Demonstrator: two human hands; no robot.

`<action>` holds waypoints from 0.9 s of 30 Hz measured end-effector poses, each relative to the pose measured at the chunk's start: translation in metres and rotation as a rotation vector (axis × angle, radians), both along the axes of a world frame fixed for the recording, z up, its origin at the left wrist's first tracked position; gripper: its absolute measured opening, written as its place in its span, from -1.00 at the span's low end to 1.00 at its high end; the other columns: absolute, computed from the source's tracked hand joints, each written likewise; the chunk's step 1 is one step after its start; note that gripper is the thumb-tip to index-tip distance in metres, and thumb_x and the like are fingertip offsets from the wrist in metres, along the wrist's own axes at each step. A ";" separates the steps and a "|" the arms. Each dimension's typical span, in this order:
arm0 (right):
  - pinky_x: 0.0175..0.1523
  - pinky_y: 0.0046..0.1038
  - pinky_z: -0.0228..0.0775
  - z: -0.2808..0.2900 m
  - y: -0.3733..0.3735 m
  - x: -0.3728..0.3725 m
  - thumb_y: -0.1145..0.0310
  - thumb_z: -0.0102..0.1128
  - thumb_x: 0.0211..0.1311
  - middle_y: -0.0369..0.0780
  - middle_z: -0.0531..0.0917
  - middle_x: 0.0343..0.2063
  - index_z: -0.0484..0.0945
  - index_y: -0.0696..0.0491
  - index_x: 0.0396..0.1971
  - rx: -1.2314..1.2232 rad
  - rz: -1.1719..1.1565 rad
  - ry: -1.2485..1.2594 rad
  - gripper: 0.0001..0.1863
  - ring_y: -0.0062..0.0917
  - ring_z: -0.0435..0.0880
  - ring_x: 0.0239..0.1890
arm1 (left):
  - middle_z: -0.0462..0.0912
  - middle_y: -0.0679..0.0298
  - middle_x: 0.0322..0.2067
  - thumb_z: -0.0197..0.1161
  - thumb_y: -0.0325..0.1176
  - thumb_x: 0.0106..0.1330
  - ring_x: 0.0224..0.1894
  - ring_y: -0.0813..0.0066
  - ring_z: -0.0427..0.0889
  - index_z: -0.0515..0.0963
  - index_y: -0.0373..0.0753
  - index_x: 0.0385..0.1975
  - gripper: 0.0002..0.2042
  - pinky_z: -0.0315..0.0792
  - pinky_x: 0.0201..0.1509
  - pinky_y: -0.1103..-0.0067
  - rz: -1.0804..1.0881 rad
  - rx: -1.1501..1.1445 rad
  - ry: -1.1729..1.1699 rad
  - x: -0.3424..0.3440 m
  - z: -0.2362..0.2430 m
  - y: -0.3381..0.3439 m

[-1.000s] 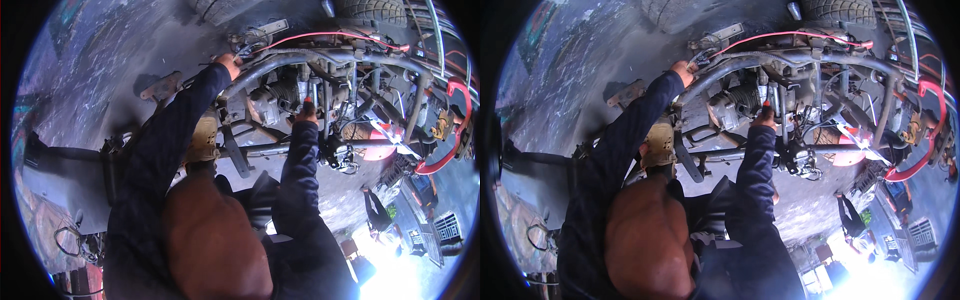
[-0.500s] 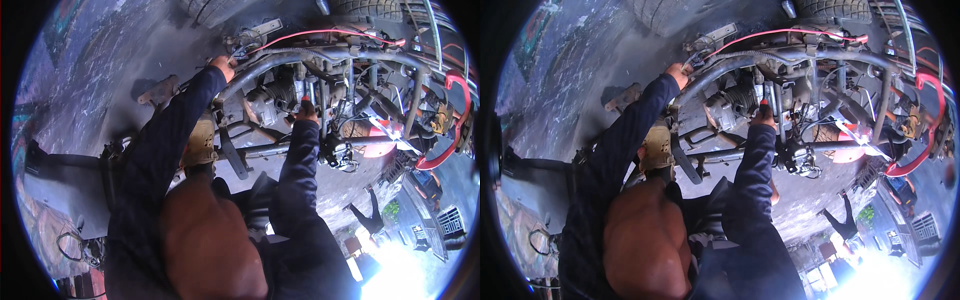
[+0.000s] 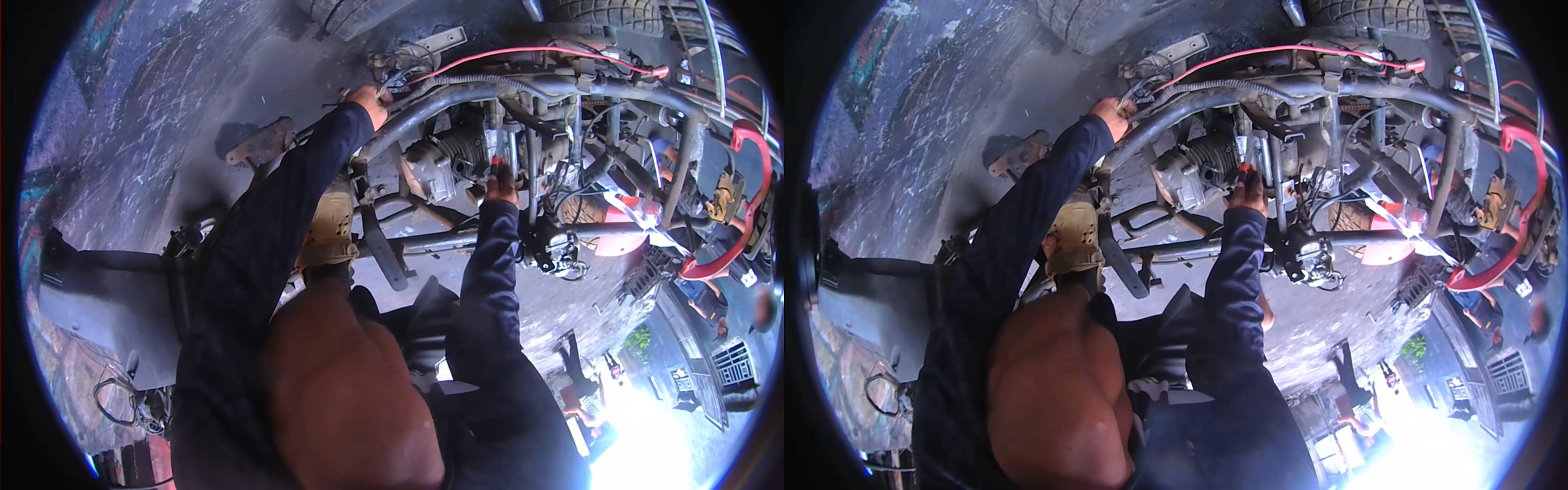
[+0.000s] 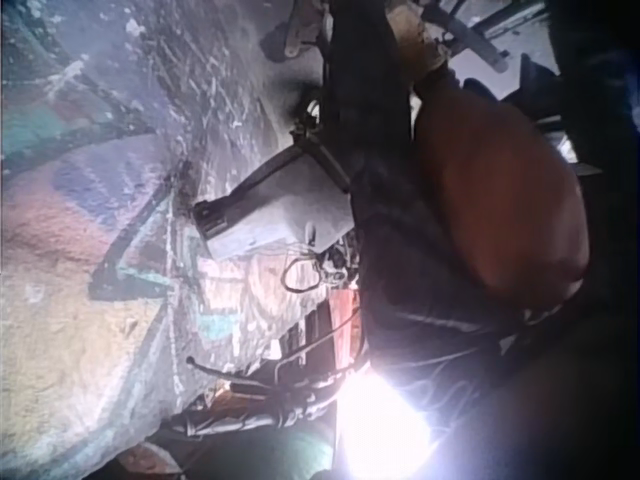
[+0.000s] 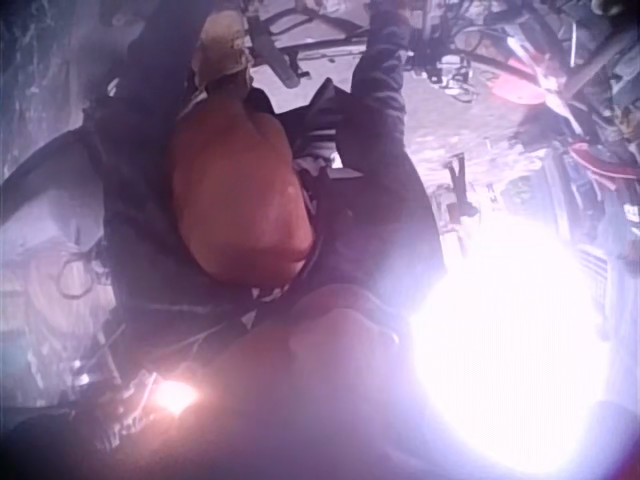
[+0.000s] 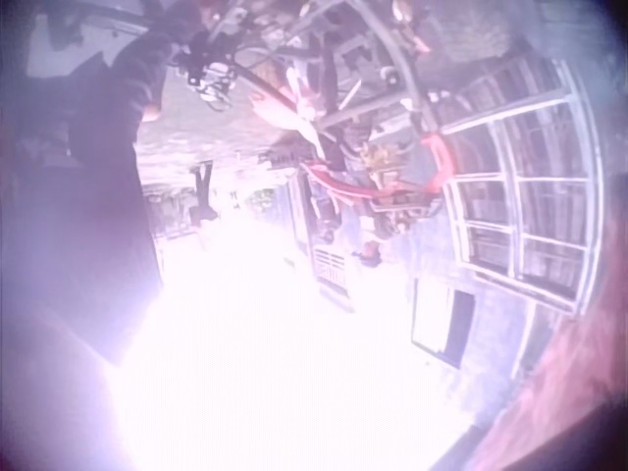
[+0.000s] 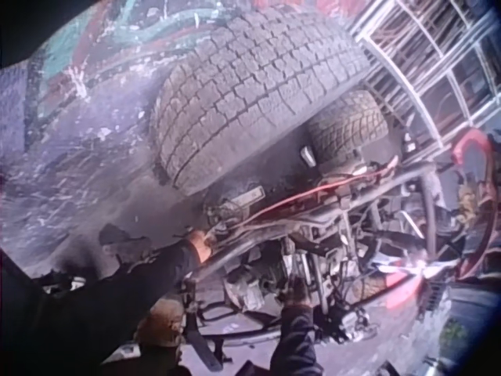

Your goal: Dismantle or repair a small engine on a vehicle frame using a screwdriver.

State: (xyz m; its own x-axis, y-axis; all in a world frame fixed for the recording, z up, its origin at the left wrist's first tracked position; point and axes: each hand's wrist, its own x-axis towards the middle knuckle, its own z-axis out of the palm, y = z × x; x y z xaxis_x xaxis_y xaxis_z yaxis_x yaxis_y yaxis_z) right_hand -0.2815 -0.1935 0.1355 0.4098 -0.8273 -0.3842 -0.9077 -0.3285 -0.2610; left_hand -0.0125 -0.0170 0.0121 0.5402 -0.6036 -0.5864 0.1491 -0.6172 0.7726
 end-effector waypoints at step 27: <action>-0.14 -0.21 0.44 0.017 0.018 0.019 0.17 -0.08 0.24 -0.05 0.63 -0.32 0.37 -0.27 0.11 -0.030 -0.003 0.202 -0.59 -0.12 0.62 -0.26 | 0.60 0.19 -0.53 0.04 -0.60 -0.02 -0.46 0.40 0.56 0.56 -0.24 -0.37 -0.77 0.40 -0.34 0.54 -0.079 0.081 -0.105 0.006 0.028 -0.001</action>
State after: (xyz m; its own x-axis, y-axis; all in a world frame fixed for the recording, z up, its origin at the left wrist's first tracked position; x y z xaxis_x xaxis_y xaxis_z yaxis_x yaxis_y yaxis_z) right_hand -0.2625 -0.1753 0.1522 0.3248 -0.8405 -0.4338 -0.9415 -0.3309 -0.0639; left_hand -0.0069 -0.0177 0.0400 0.5539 -0.5998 -0.5774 0.0185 -0.6844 0.7288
